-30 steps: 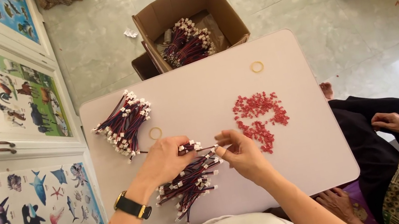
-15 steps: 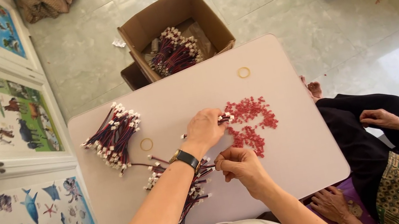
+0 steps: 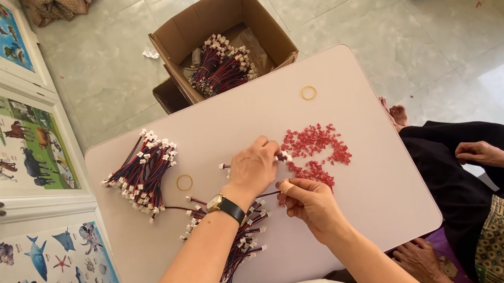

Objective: Assembling electronic wire components by attaching white plastic connectors to the ends of bundles of wires.

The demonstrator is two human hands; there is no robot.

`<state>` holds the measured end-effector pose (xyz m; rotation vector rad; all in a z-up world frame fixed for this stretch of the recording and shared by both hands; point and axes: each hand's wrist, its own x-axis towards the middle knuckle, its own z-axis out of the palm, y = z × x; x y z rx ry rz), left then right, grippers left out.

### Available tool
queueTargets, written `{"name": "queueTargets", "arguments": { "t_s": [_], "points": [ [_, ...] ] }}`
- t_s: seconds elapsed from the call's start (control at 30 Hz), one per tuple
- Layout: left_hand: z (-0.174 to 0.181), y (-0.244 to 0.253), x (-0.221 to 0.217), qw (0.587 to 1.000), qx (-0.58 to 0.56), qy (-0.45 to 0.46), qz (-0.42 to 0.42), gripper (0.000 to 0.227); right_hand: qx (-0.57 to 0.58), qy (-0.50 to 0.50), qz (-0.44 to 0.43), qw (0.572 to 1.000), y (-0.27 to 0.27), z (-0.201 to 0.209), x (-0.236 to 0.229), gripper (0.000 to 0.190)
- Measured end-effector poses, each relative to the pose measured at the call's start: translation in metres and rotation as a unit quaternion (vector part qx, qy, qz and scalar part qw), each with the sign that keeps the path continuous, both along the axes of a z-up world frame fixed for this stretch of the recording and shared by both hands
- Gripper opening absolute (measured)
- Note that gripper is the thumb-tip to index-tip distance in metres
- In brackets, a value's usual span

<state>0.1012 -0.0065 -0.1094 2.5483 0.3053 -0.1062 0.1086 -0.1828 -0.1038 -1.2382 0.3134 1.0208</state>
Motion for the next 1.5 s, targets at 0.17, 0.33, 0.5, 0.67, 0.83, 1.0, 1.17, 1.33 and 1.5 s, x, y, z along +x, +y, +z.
{"name": "queueTargets", "arguments": {
  "t_s": [0.17, 0.33, 0.5, 0.67, 0.83, 1.0, 1.17, 1.33, 1.5],
  "points": [
    [-0.012, 0.004, 0.000, 0.998, 0.047, 0.009, -0.050, 0.015, 0.008, 0.003, -0.016, 1.000, 0.002, -0.008, 0.001, 0.019],
    [0.025, 0.008, -0.015, 0.979, -0.168, 0.068, 0.094, 0.023, 0.017, -0.011, -0.036, 0.999, 0.013, 0.004, 0.004, 0.019],
    [0.075, 0.002, -0.044, 0.937, -0.288, 0.056, 0.190, 0.024, 0.029, -0.050, -0.022, 0.998, 0.025, 0.019, 0.003, 0.019],
    [0.086, 0.010, -0.068, 0.912, -0.356, -0.016, 0.201, 0.020, 0.040, -0.083, 0.008, 0.996, 0.026, 0.024, -0.001, 0.017],
    [0.093, 0.025, -0.078, 0.912, -0.374, -0.047, 0.160, 0.019, 0.044, -0.094, 0.041, 0.994, 0.035, 0.031, 0.003, 0.015],
    [0.113, 0.037, -0.077, 0.948, -0.287, -0.081, 0.113, 0.019, 0.092, -0.061, 0.090, 0.990, 0.039, 0.046, 0.010, 0.015],
    [0.130, 0.045, -0.082, 0.965, -0.245, -0.032, 0.088, 0.015, 0.105, -0.071, 0.109, 0.986, 0.038, 0.065, 0.012, 0.019],
    [0.129, 0.045, -0.088, 0.960, -0.263, -0.087, 0.030, 0.017, 0.082, -0.085, 0.136, 0.984, 0.038, 0.064, 0.011, 0.017],
    [0.117, 0.036, -0.094, 0.972, -0.209, -0.102, 0.045, 0.020, 0.059, -0.094, 0.169, 0.979, 0.036, 0.059, 0.009, 0.023]
  ]
}}
